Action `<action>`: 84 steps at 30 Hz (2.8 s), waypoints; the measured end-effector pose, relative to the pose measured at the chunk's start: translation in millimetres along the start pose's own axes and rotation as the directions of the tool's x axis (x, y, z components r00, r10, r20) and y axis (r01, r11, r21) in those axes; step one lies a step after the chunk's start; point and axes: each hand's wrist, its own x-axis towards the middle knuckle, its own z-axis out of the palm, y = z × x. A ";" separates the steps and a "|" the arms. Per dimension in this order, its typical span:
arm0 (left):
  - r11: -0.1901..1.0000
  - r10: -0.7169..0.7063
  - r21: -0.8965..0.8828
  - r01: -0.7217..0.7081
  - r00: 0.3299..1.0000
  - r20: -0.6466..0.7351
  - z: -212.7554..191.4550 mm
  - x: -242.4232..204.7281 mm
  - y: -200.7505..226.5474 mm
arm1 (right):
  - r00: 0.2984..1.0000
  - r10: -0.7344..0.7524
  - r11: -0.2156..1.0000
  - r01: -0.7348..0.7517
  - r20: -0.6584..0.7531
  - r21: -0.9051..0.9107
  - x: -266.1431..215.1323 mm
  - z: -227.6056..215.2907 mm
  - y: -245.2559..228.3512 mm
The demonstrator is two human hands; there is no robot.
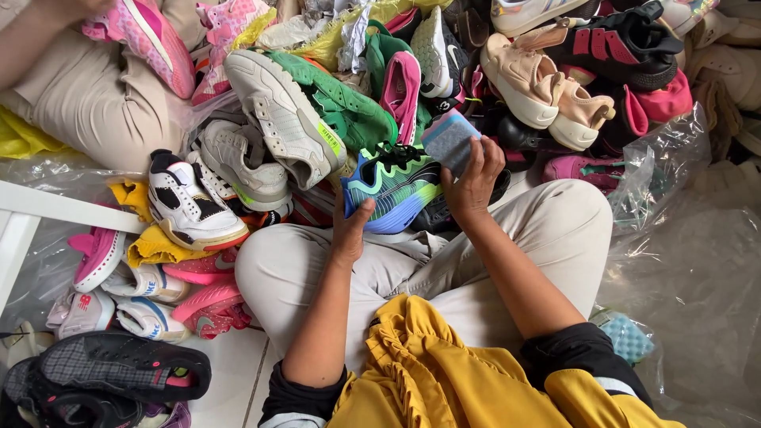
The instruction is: The person sits cross-legged on the floor and scrubs a green and blue sneaker with a small sponge. They clean the sole, sides, and upper parts of the shoe, rotating it to reach different areas. The surrounding floor is covered with many other shoes.
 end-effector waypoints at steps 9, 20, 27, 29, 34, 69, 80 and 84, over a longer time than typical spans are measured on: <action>0.990 -0.131 -0.060 0.125 0.983 -0.128 -52.2 28.9 -56.8 | 0.975 0.096 0.878 -0.179 0.201 0.444 64.6 -50.6 -32.2; 0.997 -0.064 0.033 0.069 0.987 -0.149 -21.5 10.6 3.2 | 0.818 -0.344 0.881 0.111 0.460 0.461 109.2 -79.5 -108.8; 0.997 -0.014 0.071 0.024 0.990 -0.143 8.9 -5.6 57.1 | 0.733 -0.349 0.937 0.253 0.584 0.242 84.3 -69.3 -106.6; 0.996 -0.002 0.091 0.013 0.993 -0.115 3.1 -2.8 53.5 | 0.731 -0.306 0.952 0.250 0.610 0.179 84.5 -64.5 -85.4; 0.984 0.023 0.179 -0.013 0.998 -0.051 9.0 -8.5 58.1 | 0.748 -0.157 0.973 0.227 0.645 -0.026 60.0 -30.6 -7.9; 0.986 0.020 0.168 -0.012 0.999 -0.048 13.0 -10.3 66.7 | 0.870 -0.274 0.958 0.282 0.410 0.041 44.4 -47.4 -52.4; 0.961 0.106 0.238 -0.138 0.984 0.143 -14.5 -2.2 17.5 | 0.680 0.274 0.959 -0.145 0.680 -0.242 6.0 1.0 49.5; 0.961 0.110 0.242 -0.135 0.987 0.117 13.0 -14.4 69.6 | 0.663 0.353 0.935 -0.226 0.661 -0.273 7.2 -1.9 47.9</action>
